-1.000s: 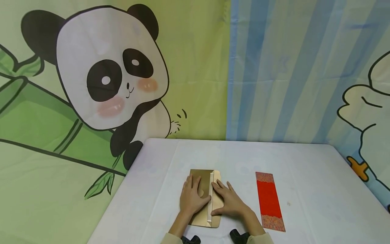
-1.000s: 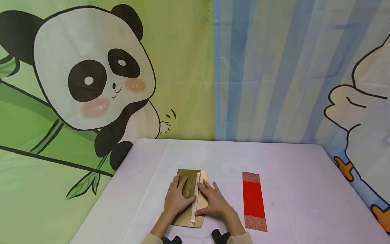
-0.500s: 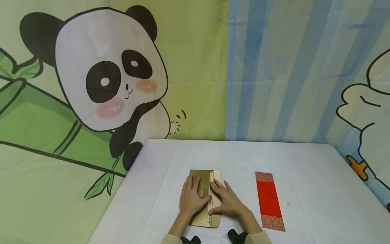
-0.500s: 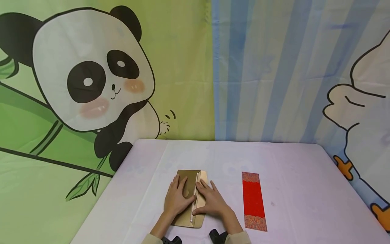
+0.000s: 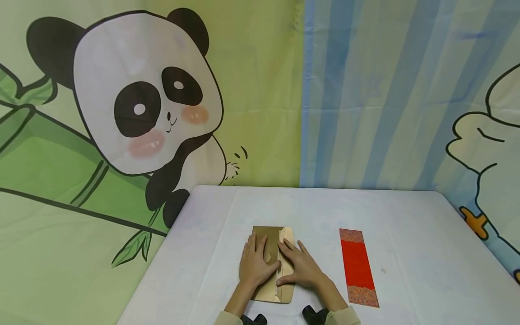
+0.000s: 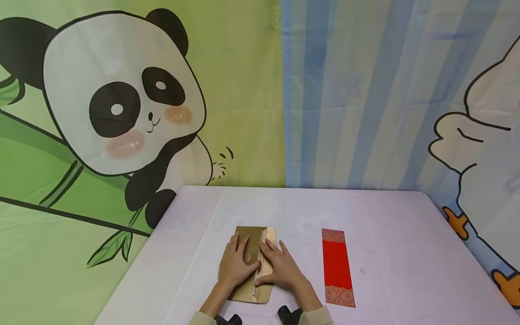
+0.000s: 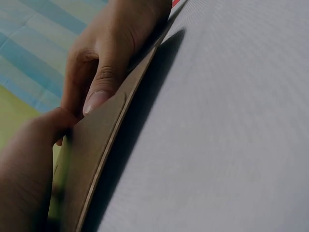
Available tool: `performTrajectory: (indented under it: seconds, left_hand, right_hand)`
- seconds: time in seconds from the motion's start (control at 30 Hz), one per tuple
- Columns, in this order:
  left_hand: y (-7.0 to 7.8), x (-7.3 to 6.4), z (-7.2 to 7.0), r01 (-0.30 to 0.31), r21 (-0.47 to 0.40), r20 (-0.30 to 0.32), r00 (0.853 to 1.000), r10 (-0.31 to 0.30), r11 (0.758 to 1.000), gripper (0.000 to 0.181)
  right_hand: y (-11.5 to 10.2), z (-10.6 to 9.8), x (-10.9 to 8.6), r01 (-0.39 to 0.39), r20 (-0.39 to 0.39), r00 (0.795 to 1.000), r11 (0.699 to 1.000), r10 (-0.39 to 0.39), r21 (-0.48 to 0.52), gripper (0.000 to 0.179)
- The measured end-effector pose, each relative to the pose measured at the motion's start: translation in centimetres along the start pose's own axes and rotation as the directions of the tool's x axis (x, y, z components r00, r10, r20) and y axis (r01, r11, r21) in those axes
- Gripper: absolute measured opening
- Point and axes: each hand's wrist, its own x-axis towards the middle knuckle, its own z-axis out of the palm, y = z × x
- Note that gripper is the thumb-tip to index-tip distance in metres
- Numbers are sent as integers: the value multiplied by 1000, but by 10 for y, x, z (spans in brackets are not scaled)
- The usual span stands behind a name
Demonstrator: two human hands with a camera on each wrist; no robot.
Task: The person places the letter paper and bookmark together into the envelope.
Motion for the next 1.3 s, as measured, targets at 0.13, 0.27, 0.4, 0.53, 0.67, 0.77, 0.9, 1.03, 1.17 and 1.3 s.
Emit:
performTrajectory:
  seconds: [0.13, 0.27, 0.4, 0.53, 0.67, 0.77, 0.9, 1.03, 1.17, 1.3]
  left_hand:
    - [0, 0, 0, 5, 1, -2, 1000, -5, 1000, 88]
    - [0, 1, 0, 8, -2, -3, 1000, -8, 1000, 87]
    - [1, 2, -1, 10, -3, -2, 1000, -10, 1000, 86]
    - [1, 2, -1, 10, -6, 0, 1000, -10, 1000, 86]
    - [2, 1, -2, 5, -12, -4, 1000, -5, 1000, 85]
    - [2, 1, -2, -1, -15, -10, 1000, 1, 1000, 85]
    - [2, 1, -2, -6, -15, -12, 1000, 6, 1000, 85]
    - [2, 0, -3, -10, -10, -16, 1000, 10, 1000, 85]
    - [2, 1, -3, -20, -11, -31, 999, 19, 1000, 85]
    - [1, 0, -2, -31, -24, -45, 999, 30, 999, 85]
  right_hand:
    - [0, 0, 1, -1, -5, 1000, 1000, 1, -9, 110]
    - [-1, 1, 1, -19, -6, 1000, 1000, 19, -11, 110]
    - [0, 2, 1, -41, 7, 999, 999, 41, -12, 110]
    - [1, 2, 1, -18, 1, 1000, 1000, 18, -18, 109]
    - [1, 2, 1, 12, -11, 1000, 1000, -12, -26, 108]
    - [1, 2, 1, 7, -4, 1000, 1000, -8, -25, 108]
    - [1, 2, 0, -5, 4, 1000, 1000, 5, -19, 108]
    - [0, 2, -1, -18, 8, 1000, 1000, 19, -9, 108]
    - [0, -3, -2, -69, -7, 998, 993, 70, 92, 101]
    - [5, -19, -12, -74, -160, 981, 978, 106, 194, 74]
